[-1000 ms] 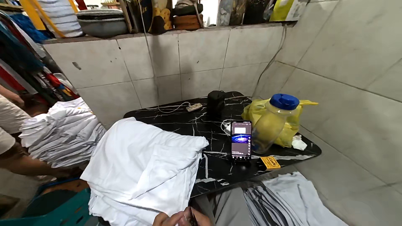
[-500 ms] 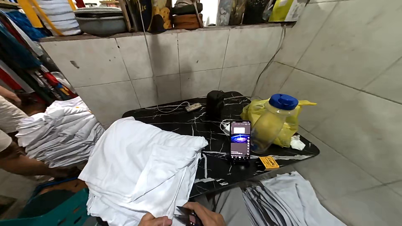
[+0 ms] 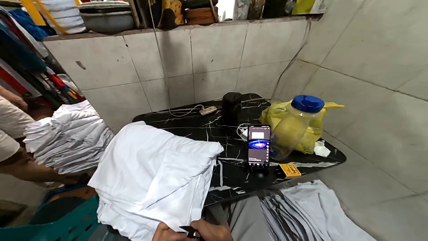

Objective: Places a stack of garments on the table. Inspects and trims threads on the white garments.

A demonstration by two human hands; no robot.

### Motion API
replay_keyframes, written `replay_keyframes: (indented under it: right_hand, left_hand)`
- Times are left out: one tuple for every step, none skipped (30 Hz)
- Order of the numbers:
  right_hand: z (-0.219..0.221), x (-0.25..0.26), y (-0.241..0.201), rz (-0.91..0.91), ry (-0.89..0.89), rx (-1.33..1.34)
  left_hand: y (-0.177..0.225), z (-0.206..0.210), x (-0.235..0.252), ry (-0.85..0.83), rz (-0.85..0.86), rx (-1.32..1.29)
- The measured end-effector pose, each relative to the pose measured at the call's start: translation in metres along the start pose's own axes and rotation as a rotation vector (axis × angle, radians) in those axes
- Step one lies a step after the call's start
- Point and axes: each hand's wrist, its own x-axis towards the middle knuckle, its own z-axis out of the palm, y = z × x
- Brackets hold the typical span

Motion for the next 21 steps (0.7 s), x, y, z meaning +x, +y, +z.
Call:
replay_keyframes:
  right_hand:
    - [0.001,0.001,-0.001,-0.015,-0.012,-0.018]
    - [0.001,0.001,-0.002,-0.021,-0.004,-0.032]
    - [0.002,0.001,-0.004,-0.003,0.022,-0.035]
    - [0.003,0.001,-0.006,0.030,0.072,-0.023]
    - [0.006,0.001,-0.007,0.069,0.147,-0.004]
    - [0.009,0.002,-0.009,0.109,0.227,0.021]
    - [0.013,0.004,-0.012,0.142,0.288,0.043]
    - [0.016,0.007,-0.014,0.160,0.314,0.058]
    - [0.018,0.009,-0.017,0.168,0.304,0.068]
    - [0.021,0.010,-0.017,0.161,0.276,0.084]
    - [0.024,0.010,-0.016,0.150,0.250,0.099]
    - [0.027,0.011,-0.015,0.139,0.235,0.107]
    - [0.029,0.011,-0.014,0.131,0.226,0.116]
    - [0.029,0.011,-0.013,0.129,0.219,0.140]
    - [0.030,0.011,-0.011,0.134,0.214,0.180]
    - [0.031,0.010,-0.008,0.152,0.212,0.228]
    - [0.030,0.009,-0.004,0.188,0.199,0.277]
    - [0.028,0.009,0.000,0.230,0.182,0.334]
    - [0.024,0.008,0.002,0.272,0.163,0.398]
    - [0.021,0.008,0.004,0.298,0.146,0.459]
    - [0.019,0.007,0.005,0.321,0.134,0.513]
  left_hand:
    - [0.000,-0.001,0.000,0.003,0.005,0.003]
    - [-0.001,-0.002,0.000,0.004,0.006,-0.005]
    - [-0.001,-0.003,0.000,0.009,-0.001,-0.022]
    - [0.000,-0.004,0.000,0.019,-0.015,-0.045]
    - [0.001,-0.004,0.000,0.031,-0.036,-0.078]
    - [0.004,-0.004,0.000,0.035,-0.064,-0.117]
    - [0.006,-0.003,0.000,0.035,-0.091,-0.158]
    - [0.007,-0.002,0.000,0.034,-0.111,-0.188]
    - [0.008,-0.001,0.000,0.032,-0.121,-0.195]
    - [0.008,0.000,0.000,0.030,-0.127,-0.185]
    - [0.007,-0.001,0.000,0.037,-0.137,-0.178]
    - [0.007,-0.003,-0.001,0.050,-0.161,-0.183]
    - [0.007,-0.007,0.000,0.053,-0.190,-0.190]
    - [0.008,-0.012,0.001,0.034,-0.212,-0.195]
    - [0.009,-0.018,0.002,-0.021,-0.221,-0.172]
    - [0.008,-0.026,0.003,-0.126,-0.215,-0.095]
    - [0.008,-0.034,0.006,-0.270,-0.203,0.029]
    - [0.010,-0.040,0.009,-0.439,-0.209,0.173]
    - [0.012,-0.043,0.012,-0.561,-0.209,0.246]
    - [0.013,-0.043,0.013,-0.590,-0.201,0.259]
    - [0.014,-0.041,0.014,-0.542,-0.188,0.238]
